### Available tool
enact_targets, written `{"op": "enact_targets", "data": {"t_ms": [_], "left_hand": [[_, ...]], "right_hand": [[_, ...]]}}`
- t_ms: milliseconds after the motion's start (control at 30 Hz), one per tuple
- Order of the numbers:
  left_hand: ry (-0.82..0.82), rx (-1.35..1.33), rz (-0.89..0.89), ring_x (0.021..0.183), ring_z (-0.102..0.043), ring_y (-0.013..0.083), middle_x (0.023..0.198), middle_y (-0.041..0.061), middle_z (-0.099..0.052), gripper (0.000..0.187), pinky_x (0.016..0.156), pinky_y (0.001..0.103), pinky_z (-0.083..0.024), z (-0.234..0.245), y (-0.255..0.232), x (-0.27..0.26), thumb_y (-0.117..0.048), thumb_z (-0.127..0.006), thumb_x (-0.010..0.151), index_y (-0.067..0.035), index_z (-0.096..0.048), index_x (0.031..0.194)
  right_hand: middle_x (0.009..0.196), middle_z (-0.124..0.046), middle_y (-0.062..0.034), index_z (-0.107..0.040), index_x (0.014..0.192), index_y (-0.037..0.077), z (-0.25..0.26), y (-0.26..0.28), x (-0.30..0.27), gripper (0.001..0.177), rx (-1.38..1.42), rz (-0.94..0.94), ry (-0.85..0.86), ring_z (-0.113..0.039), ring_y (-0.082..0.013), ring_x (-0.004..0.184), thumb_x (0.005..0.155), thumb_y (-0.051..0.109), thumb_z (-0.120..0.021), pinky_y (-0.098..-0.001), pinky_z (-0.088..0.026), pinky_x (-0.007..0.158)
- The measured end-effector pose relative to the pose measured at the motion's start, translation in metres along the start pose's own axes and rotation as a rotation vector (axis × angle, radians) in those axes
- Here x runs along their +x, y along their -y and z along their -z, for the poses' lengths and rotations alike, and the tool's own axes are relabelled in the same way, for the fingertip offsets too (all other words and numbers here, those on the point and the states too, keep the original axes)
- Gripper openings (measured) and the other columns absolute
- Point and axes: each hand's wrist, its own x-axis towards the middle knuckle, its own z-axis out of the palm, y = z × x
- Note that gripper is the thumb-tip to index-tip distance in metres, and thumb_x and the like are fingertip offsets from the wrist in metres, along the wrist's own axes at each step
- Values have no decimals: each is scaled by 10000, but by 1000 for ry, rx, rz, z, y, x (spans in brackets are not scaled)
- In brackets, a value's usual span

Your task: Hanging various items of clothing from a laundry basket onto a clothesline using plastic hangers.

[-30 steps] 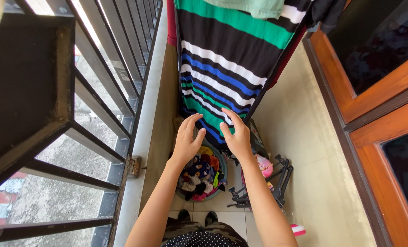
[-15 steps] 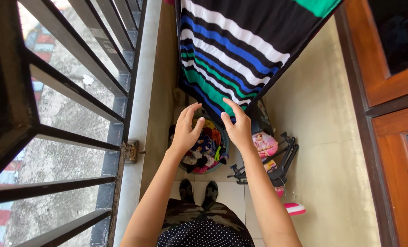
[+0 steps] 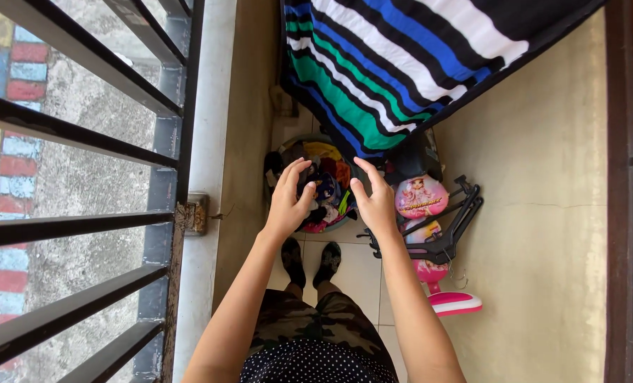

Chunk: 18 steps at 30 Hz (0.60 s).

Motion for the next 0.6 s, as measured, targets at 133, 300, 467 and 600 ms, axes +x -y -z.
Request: {"op": "enact_targets", "data": {"t_ms": [133, 300, 467, 600], "left_hand": [[16, -17, 38, 1372, -529, 376, 1499, 179, -528, 422, 1118, 426, -434, -10, 19, -8, -171, -618, 992, -73, -546, 1396], [30, -38, 104, 1386, -524, 378, 1517, 175, -513, 415, 1136, 428, -427, -25, 53, -22, -174, -601, 1006, -77, -541, 1405], [74, -27, 200, 1400, -498, 377, 1523, 180, -502, 416, 1129, 433, -410, -39, 79, -28, -168, -592, 1001, -73, -539, 1403], [52, -37, 243, 1401, -508, 370, 1521, 189, -510, 413, 1140, 430, -411, -54, 111, -34, -171, -587, 1000, -71, -544, 1398]], "right_hand": [[1299, -707, -156, -606, 1376, 98, -12, -27, -8, 411, 27, -72, 27, -679, -332, 1216, 972, 174, -615, -389, -500, 1019], [1331, -694, -162, -603, 1388, 87, -30, -64, -19, 399, 47, -65, 35, -660, -324, 1255, 996, 159, -617, -405, -479, 1059], [1317, -707, -149, -614, 1373, 96, -47, -91, -27, 396, 50, -155, 47, -679, -298, 1226, 982, 163, -614, -400, -499, 1041], [1298, -713, -141, -614, 1368, 104, -63, -124, -34, 392, 30, -208, 50, -687, -285, 1217, 982, 172, -623, -399, -506, 1037]]}}
